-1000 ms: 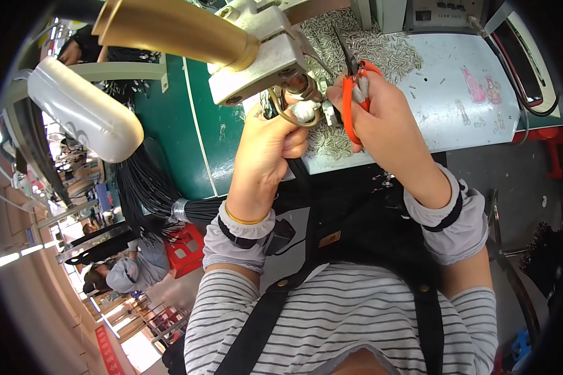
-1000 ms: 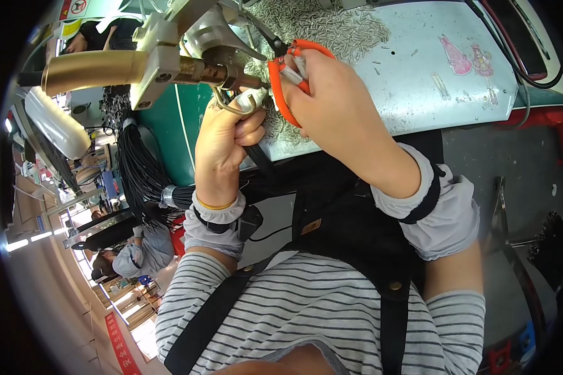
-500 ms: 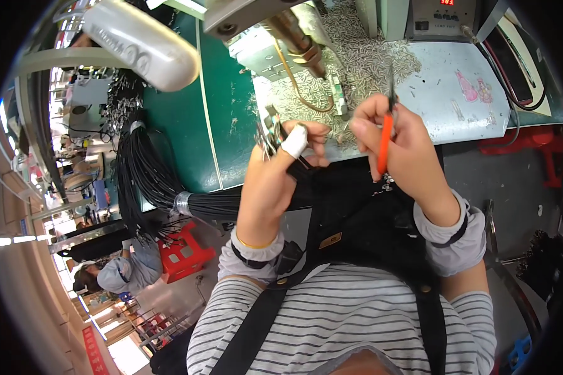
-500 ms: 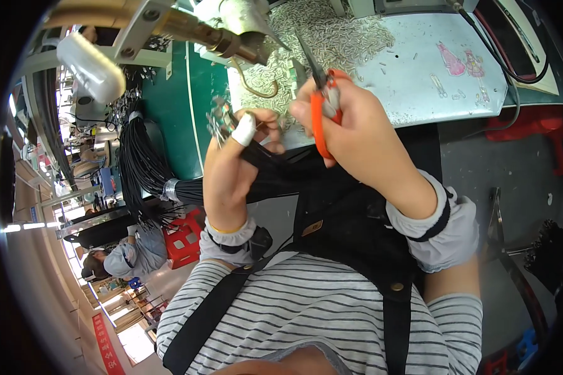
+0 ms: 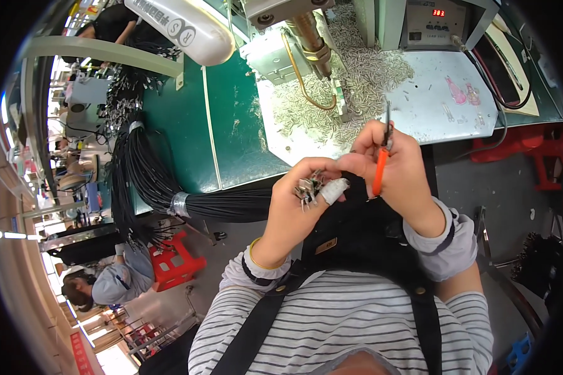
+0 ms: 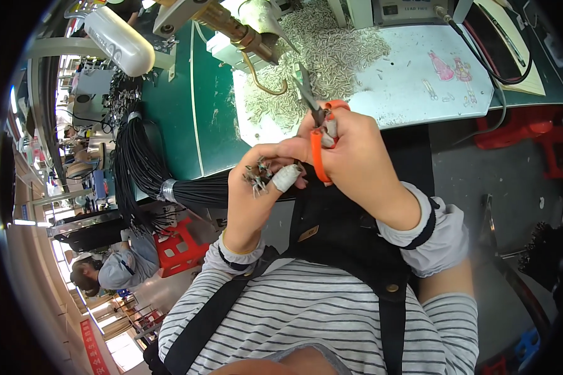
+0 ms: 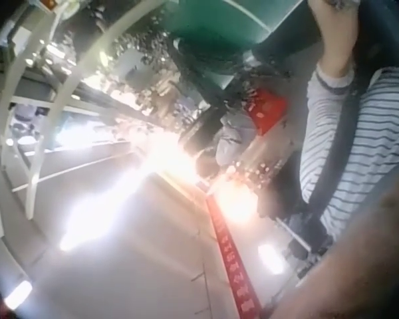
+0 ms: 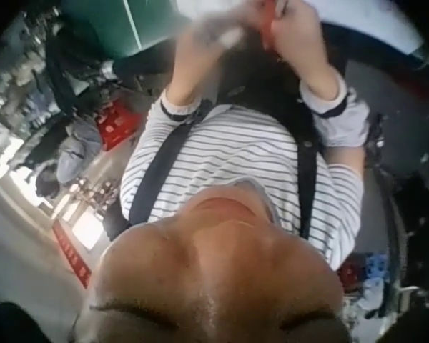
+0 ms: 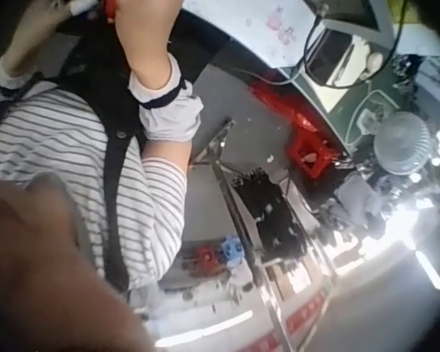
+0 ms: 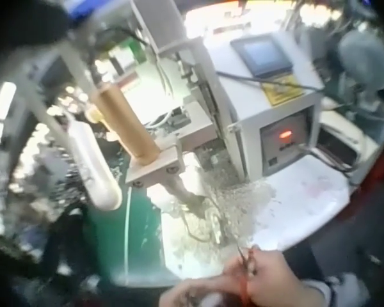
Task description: The person picks up a bundle of cables, separates a single cable, and trims the wire ends using shears. They then place the cable end into a machine to crimp a connector and repeat the process for the remaining cables.
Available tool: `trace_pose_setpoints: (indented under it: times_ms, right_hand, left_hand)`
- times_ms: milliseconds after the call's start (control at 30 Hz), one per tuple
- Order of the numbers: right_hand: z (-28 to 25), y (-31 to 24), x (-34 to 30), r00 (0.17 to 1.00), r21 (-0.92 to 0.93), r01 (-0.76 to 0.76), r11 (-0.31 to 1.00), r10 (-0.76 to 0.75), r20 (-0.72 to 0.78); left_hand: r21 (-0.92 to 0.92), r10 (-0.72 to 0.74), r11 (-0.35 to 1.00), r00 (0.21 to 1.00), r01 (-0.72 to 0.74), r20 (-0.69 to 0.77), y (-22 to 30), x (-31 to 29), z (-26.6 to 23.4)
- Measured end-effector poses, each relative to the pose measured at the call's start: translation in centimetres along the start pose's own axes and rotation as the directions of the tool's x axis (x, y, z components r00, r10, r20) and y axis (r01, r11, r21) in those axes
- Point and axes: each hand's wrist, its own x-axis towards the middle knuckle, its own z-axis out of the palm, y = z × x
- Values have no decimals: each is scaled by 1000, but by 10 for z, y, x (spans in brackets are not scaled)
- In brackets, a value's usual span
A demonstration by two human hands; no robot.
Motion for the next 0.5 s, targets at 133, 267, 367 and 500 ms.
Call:
trace_pose_setpoints:
  times_ms: [133,267,367,500]
  right_hand:
    - [10,18,0,954,-238,205,949,-248,-167]
    - [5,24,-5,940,-214,208,955,-255,-227]
    - [6,19,-5,971,-114,128,985,-148,-189]
    - [8,24,-7,981,-50,94,994,-101,-164]
  left_hand:
    - [-26,-2,1000,999,1,-43,3,-2,1]
    - [-33,21,999,994,-25,-105,0,1,0]
    - [99,73,993,991,-62,-113,-4,4,1]
    - [-245,-25,970,991,-9,-133,0,8,4]
